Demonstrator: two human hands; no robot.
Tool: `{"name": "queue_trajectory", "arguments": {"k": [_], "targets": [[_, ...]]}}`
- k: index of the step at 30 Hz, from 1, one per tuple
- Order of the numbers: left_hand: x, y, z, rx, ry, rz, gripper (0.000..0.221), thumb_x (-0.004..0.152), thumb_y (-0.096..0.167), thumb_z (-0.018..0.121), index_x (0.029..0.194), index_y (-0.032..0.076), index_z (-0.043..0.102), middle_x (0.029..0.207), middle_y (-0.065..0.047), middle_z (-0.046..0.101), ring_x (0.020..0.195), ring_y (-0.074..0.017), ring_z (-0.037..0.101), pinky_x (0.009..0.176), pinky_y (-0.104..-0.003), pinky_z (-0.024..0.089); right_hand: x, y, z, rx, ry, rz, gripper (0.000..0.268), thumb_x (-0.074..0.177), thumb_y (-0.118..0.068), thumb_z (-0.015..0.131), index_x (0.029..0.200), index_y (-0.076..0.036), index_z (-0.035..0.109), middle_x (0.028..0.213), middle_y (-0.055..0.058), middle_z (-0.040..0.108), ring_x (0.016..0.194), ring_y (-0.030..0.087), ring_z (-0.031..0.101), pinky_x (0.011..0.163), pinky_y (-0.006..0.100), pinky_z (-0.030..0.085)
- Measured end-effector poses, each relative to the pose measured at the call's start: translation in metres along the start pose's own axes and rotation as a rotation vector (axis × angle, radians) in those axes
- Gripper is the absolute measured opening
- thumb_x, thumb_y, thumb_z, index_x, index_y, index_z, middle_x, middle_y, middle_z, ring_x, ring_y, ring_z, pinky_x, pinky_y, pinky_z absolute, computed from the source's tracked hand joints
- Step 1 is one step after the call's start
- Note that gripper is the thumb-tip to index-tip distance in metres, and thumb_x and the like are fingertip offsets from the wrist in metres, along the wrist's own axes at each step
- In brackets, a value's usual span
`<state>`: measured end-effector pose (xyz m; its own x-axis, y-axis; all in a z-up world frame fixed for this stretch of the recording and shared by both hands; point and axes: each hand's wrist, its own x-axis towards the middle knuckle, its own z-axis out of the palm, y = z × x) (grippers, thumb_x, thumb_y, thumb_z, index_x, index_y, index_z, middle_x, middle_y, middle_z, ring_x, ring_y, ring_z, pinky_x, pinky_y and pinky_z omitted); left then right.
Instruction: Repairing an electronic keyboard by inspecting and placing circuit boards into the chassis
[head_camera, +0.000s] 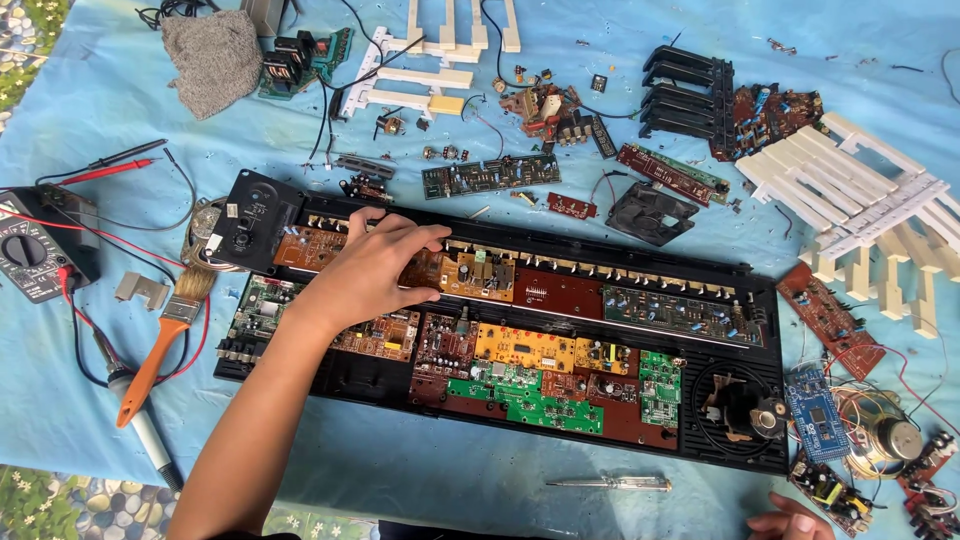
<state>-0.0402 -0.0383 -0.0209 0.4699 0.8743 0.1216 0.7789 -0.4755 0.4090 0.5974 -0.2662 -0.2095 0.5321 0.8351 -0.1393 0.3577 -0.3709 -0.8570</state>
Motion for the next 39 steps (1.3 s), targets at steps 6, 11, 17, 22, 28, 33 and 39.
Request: {"name": "queue_trajectory", "arguments": {"k": [6, 11, 17, 22, 28, 33, 39], "targets": [[0.004, 0.016, -0.015, -0.071, -0.041, -0.093, 0.074, 0.076, 0.027, 0.090, 0.140, 0.008, 0.059, 0.116, -0.011, 0.076, 0.120, -0.0310, 0.064, 0.116, -0.057, 0.020, -0.010, -0.190, 0.056, 0.023, -0.172, -0.404, 0.038, 0.105, -0.030, 0.057, 0.117, 0.002, 0.072, 0.076, 0.017, 0.069, 0.055, 0.028, 0.059, 0.053, 0.034, 0.051], [0.007, 0.027, -0.023, -0.010, -0.121, -0.143, 0.067, 0.077, 0.022, 0.089, 0.138, 0.009, 0.061, 0.116, -0.012, 0.076, 0.121, -0.0297, 0.065, 0.118, -0.057, 0.016, -0.085, -0.359, 0.150, 0.081, -0.368, -0.925, 0.019, 0.083, -0.010, 0.074, 0.100, -0.006, 0.081, 0.060, 0.003, 0.070, 0.048, 0.017, 0.060, 0.046, 0.027, 0.057], [0.006, 0.014, -0.014, -0.031, -0.077, -0.100, 0.056, 0.078, 0.026, 0.088, 0.124, 0.007, 0.064, 0.116, -0.013, 0.074, 0.117, -0.0316, 0.067, 0.118, -0.058, 0.022, -0.040, -0.403, 0.268, -0.168, -0.626, -1.125, 0.032, 0.094, -0.015, 0.071, 0.125, -0.009, 0.066, 0.114, 0.009, 0.065, 0.103, 0.032, 0.063, 0.082, 0.044, 0.054], [0.006, 0.010, -0.013, -0.062, -0.087, -0.107, 0.056, 0.077, 0.027, 0.089, 0.123, 0.007, 0.064, 0.115, -0.013, 0.074, 0.117, -0.0308, 0.067, 0.117, -0.057, 0.025, -0.026, -0.385, 0.309, -0.371, -0.681, -1.122, 0.037, 0.093, -0.017, 0.071, 0.129, -0.011, 0.066, 0.120, 0.008, 0.060, 0.110, 0.034, 0.059, 0.084, 0.047, 0.051], [0.009, 0.005, -0.012, -0.080, -0.087, -0.083, 0.052, 0.076, 0.027, 0.088, 0.117, 0.006, 0.064, 0.112, -0.014, 0.073, 0.116, -0.0332, 0.067, 0.116, -0.058, 0.026, -0.027, -0.381, 0.314, -0.392, -0.646, -1.120, 0.025, 0.096, -0.016, 0.068, 0.121, -0.014, 0.071, 0.107, 0.005, 0.060, 0.104, 0.028, 0.058, 0.080, 0.042, 0.052], [0.008, 0.001, -0.008, -0.069, -0.087, -0.098, 0.052, 0.075, 0.028, 0.089, 0.116, 0.006, 0.065, 0.110, -0.014, 0.073, 0.115, -0.0323, 0.067, 0.116, -0.057, 0.027, -0.025, -0.375, 0.316, -0.346, -0.636, -1.142, 0.022, 0.096, -0.016, 0.069, 0.118, -0.015, 0.072, 0.101, 0.005, 0.061, 0.100, 0.028, 0.059, 0.080, 0.040, 0.053], [0.004, 0.003, -0.014, -0.076, -0.092, -0.106, 0.051, 0.076, 0.023, 0.089, 0.117, 0.005, 0.066, 0.112, -0.014, 0.073, 0.116, -0.0331, 0.067, 0.115, -0.058, 0.027, -0.027, -0.378, 0.315, -0.331, -0.635, -1.120, 0.023, 0.095, -0.016, 0.069, 0.117, -0.013, 0.073, 0.101, 0.007, 0.061, 0.100, 0.028, 0.059, 0.083, 0.040, 0.054]]}}
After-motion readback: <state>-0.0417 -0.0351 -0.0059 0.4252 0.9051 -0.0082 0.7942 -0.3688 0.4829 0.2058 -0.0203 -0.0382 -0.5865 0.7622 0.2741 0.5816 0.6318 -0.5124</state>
